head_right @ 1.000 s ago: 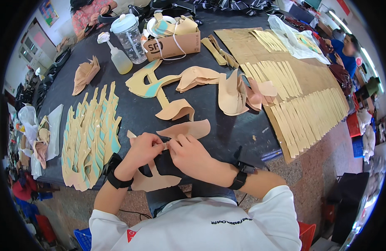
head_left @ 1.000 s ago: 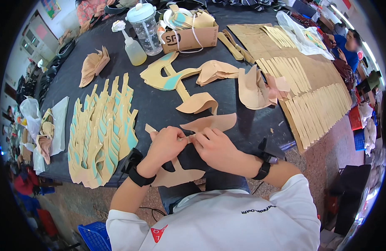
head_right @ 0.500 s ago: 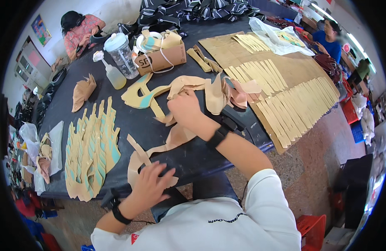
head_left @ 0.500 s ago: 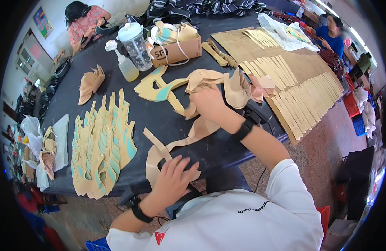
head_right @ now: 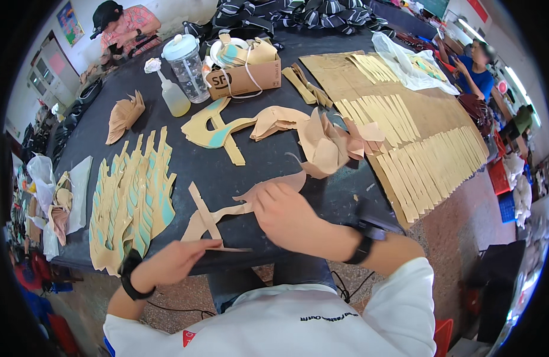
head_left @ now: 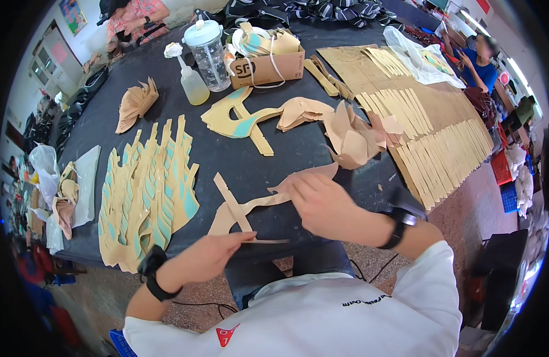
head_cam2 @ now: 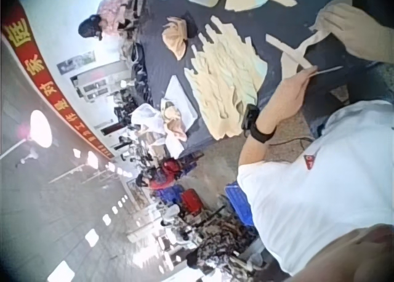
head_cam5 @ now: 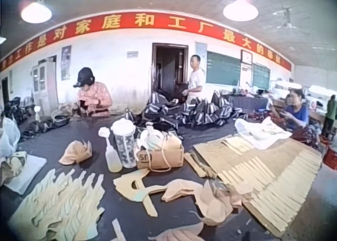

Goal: Apply glue to shoe material strips and assemble or organize pre-cut shoe components.

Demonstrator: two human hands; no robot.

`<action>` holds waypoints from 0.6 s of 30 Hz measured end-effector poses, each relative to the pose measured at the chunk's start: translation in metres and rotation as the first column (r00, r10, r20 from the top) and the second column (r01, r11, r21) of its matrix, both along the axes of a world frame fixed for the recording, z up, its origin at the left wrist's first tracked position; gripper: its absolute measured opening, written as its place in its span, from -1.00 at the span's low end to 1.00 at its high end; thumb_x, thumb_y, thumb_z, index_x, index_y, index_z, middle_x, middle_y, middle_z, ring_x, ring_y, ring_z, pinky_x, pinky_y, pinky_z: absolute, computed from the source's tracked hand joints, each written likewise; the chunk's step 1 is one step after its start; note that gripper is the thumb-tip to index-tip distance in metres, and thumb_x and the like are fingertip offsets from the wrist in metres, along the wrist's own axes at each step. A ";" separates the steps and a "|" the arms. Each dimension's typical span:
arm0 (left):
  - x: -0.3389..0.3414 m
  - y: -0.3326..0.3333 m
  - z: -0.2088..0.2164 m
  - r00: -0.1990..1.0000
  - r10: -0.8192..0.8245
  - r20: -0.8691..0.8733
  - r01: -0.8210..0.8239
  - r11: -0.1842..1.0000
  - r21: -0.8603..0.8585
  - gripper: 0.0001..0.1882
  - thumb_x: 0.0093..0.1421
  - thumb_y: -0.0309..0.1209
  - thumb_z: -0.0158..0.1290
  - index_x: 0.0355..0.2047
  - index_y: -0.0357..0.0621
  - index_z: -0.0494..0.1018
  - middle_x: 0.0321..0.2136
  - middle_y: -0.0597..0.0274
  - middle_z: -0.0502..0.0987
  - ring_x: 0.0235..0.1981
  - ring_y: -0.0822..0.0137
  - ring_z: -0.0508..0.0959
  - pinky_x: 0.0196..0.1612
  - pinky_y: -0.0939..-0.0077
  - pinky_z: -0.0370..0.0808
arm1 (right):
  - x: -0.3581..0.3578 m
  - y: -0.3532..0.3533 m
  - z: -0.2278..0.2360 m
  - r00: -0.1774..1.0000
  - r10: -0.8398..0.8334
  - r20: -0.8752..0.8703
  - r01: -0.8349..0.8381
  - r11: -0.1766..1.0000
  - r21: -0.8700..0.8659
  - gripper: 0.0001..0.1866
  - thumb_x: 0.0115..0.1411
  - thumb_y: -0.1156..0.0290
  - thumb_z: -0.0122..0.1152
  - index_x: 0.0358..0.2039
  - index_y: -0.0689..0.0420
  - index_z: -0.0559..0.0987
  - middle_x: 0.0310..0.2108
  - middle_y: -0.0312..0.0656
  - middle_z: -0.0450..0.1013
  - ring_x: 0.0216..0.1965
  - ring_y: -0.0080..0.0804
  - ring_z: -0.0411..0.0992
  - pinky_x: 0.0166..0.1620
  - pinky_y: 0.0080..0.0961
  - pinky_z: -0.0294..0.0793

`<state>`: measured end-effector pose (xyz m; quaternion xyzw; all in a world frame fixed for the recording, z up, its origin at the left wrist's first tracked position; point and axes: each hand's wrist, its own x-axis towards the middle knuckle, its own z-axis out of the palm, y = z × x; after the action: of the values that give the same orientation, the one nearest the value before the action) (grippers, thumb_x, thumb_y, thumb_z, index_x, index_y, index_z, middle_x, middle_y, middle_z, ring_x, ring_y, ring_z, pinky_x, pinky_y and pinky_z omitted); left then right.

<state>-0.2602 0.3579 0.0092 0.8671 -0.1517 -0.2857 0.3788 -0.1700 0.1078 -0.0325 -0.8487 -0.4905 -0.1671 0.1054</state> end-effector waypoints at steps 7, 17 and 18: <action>0.067 0.051 0.033 0.969 0.164 -0.187 -0.240 0.809 -0.537 -0.67 0.29 -0.39 -0.16 -0.03 -0.36 0.33 -0.19 0.08 0.51 -0.17 0.24 0.54 -0.06 0.36 0.45 | 0.043 0.021 0.026 0.997 -0.027 -0.076 0.019 0.994 -0.105 -0.87 -0.09 0.38 0.15 -0.59 0.17 0.52 -0.67 -0.15 0.41 -0.53 -0.26 0.45 -0.14 -0.37 0.35; 0.284 0.078 -0.031 0.938 0.143 -0.315 -0.329 0.655 -0.681 -0.61 0.28 -0.46 -0.15 0.12 -0.23 0.19 -0.09 0.08 0.45 -0.17 0.14 0.56 -0.11 0.27 0.53 | 0.257 0.005 0.021 0.828 0.039 -0.559 -0.137 0.981 -0.134 -0.69 0.10 0.32 -0.06 -0.23 0.18 0.55 -0.34 -0.07 0.48 -0.25 -0.18 0.42 -0.15 -0.43 0.38; 0.299 0.079 -0.055 0.928 0.191 -0.321 -0.362 0.669 -0.649 -0.60 0.27 -0.48 -0.16 0.12 -0.23 0.18 -0.09 0.10 0.45 -0.16 0.16 0.56 -0.09 0.31 0.52 | 0.264 0.009 0.002 0.794 -0.168 -0.584 0.112 0.985 -0.130 -0.67 0.11 0.29 -0.06 -0.20 0.16 0.55 -0.32 -0.05 0.47 -0.22 -0.15 0.41 -0.09 -0.39 0.37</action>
<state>0.0386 0.4370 -0.0462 0.6339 -0.0698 -0.2424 0.7311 0.0943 0.1172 -0.0305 -0.8961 -0.3760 0.1207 0.2027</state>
